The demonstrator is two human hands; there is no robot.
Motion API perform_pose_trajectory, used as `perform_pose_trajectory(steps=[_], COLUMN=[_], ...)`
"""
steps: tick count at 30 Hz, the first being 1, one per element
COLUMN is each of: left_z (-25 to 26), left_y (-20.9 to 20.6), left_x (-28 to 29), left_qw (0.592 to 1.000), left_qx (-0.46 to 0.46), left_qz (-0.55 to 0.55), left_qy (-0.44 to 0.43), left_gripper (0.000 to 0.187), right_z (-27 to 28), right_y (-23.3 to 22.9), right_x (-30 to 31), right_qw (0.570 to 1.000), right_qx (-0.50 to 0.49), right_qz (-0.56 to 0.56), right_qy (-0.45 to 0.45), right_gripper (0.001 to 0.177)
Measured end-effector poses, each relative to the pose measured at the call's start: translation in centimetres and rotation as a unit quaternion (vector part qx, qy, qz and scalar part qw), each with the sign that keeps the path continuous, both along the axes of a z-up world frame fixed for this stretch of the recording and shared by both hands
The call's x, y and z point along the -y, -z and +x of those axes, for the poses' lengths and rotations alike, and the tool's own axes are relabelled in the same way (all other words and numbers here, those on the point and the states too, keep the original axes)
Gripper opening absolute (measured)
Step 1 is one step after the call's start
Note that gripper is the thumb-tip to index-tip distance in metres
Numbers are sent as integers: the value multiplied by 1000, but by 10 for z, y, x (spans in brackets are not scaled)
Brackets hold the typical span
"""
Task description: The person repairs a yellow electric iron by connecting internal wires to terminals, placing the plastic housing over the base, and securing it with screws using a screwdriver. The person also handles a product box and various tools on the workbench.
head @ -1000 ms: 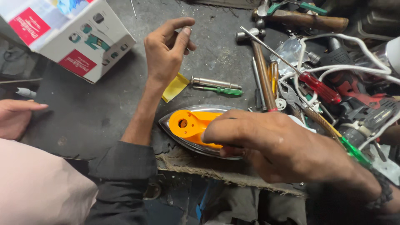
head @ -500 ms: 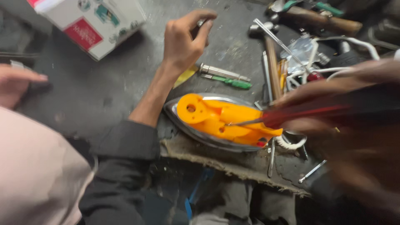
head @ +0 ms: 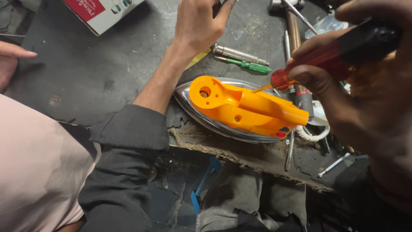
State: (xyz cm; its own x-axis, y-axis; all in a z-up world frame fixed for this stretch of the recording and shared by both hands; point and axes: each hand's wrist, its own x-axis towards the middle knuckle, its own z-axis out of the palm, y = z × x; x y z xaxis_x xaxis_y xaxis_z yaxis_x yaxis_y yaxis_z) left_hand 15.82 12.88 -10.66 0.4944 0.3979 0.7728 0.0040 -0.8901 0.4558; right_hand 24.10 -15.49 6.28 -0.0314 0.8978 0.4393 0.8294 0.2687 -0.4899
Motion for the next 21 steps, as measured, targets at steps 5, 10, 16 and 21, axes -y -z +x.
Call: perform_pose_trajectory(steps=[5,10,16,21], left_z=[1,5,10,13], left_y=[6,17,32,40], left_x=[-4,-9,-17,-20], left_qw=[997,999,999,999], left_qx=[55,10,1,-7], left_qz=[58,24,29,33], left_qy=[20,28,29,24], left_gripper=[12,18,19,21], right_z=[-3,-6,0,3], right_y=[6,6,10,11], right_x=[5,1,-4,-1], right_qw=[995,988,989,993], right_qx=[-57,-126,-109,-66], right_qz=[-39,-59,-73,-69], right_qy=[67,69,66,76], right_gripper=[29,17,17,19])
